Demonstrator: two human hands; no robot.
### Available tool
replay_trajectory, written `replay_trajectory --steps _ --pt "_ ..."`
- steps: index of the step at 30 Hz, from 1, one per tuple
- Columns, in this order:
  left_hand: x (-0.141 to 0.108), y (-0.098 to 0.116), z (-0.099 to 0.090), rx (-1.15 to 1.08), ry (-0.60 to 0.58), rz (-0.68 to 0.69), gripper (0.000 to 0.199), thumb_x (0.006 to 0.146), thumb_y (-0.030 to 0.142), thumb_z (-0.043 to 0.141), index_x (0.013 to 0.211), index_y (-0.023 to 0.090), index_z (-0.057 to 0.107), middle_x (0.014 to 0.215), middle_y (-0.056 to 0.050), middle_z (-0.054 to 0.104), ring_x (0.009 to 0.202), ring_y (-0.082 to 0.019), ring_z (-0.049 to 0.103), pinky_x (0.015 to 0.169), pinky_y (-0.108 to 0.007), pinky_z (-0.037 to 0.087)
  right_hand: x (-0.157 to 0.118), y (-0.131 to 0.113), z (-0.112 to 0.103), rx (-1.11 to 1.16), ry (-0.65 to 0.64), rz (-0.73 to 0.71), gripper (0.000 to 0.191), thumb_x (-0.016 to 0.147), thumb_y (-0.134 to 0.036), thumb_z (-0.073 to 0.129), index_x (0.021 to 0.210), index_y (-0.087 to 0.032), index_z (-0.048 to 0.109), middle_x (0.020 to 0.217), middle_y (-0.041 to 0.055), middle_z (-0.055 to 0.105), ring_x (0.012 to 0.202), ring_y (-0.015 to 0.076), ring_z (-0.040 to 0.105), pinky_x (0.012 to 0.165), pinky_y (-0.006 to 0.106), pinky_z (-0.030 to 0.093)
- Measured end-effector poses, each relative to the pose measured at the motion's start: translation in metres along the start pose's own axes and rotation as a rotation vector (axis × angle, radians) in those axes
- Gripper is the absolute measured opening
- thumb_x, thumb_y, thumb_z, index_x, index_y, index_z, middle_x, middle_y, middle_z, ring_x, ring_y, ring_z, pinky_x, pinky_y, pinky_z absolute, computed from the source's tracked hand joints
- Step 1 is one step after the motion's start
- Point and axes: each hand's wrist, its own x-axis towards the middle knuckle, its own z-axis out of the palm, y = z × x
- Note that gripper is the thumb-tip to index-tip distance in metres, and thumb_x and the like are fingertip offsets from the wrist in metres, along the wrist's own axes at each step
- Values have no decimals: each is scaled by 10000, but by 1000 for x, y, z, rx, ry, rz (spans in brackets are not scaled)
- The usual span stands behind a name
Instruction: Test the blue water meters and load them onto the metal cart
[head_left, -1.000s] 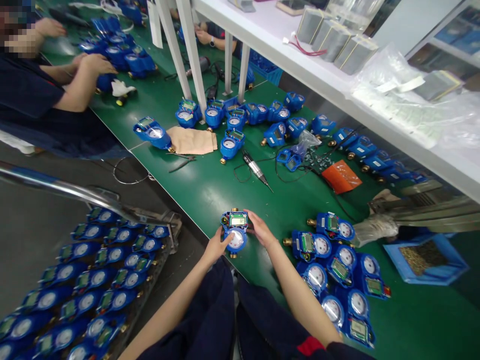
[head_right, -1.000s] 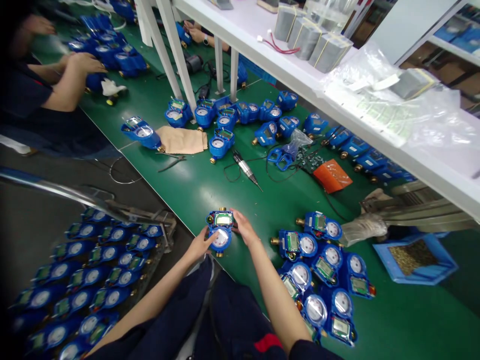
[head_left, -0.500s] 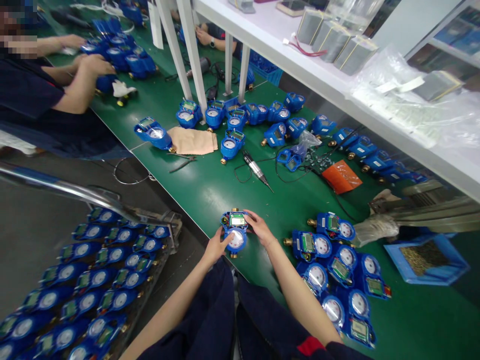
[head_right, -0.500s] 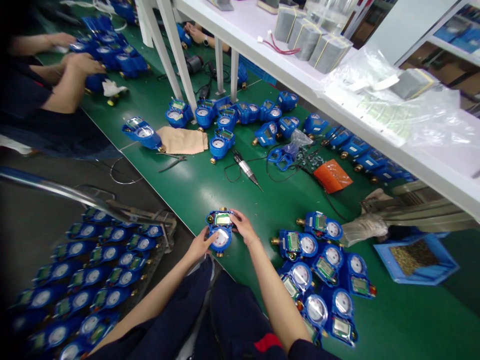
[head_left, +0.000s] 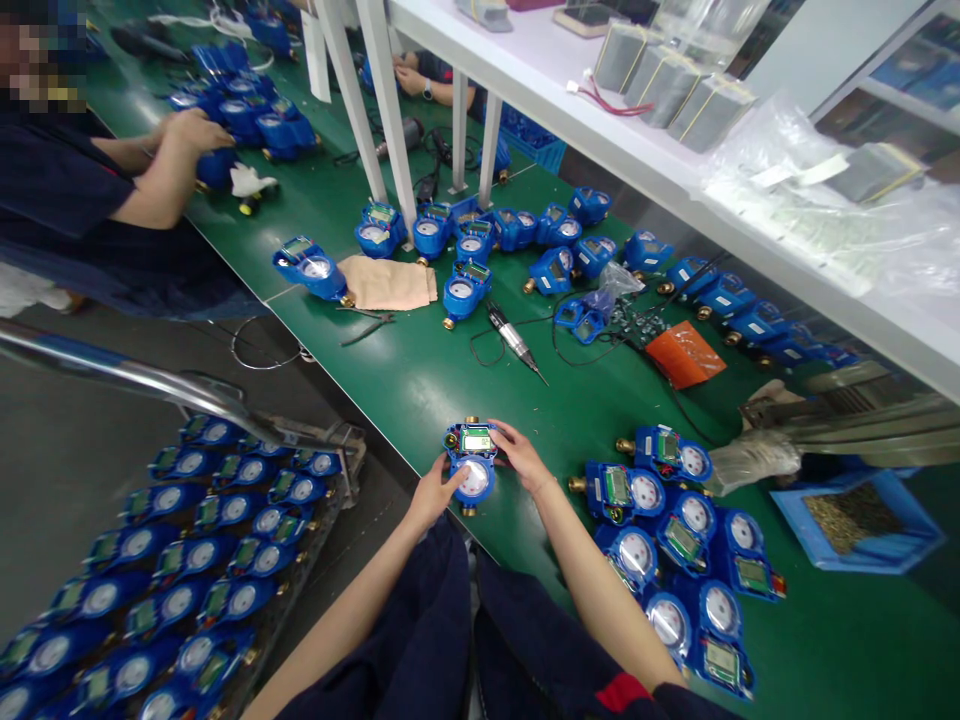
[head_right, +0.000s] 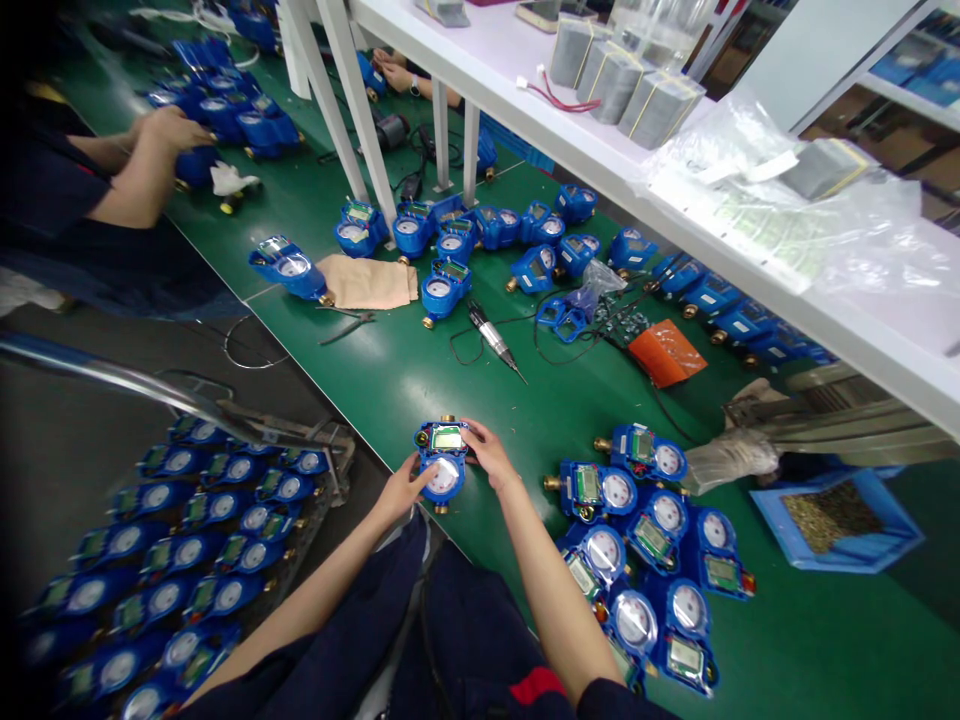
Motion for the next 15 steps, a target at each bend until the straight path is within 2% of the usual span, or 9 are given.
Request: replay_trajectory --steps 6,15 --pt "3 -5 2 11 7 -20 739 805 594 540 1380 157 384 1230 -130 608 955 -244 647 863 -335 491 2 0 -1 -10 10 19 505 739 -520 637 1201 -323 581 1108 12 658 904 169 609 731 296 526" --pt "4 -4 1 44 17 20 709 808 570 543 1360 145 410 1222 -122 613 982 -237 638 844 -299 485 5 1 -2 -14 -1 23 527 731 -526 641 1211 -316 579 1101 21 660 904 173 607 736 305 526"
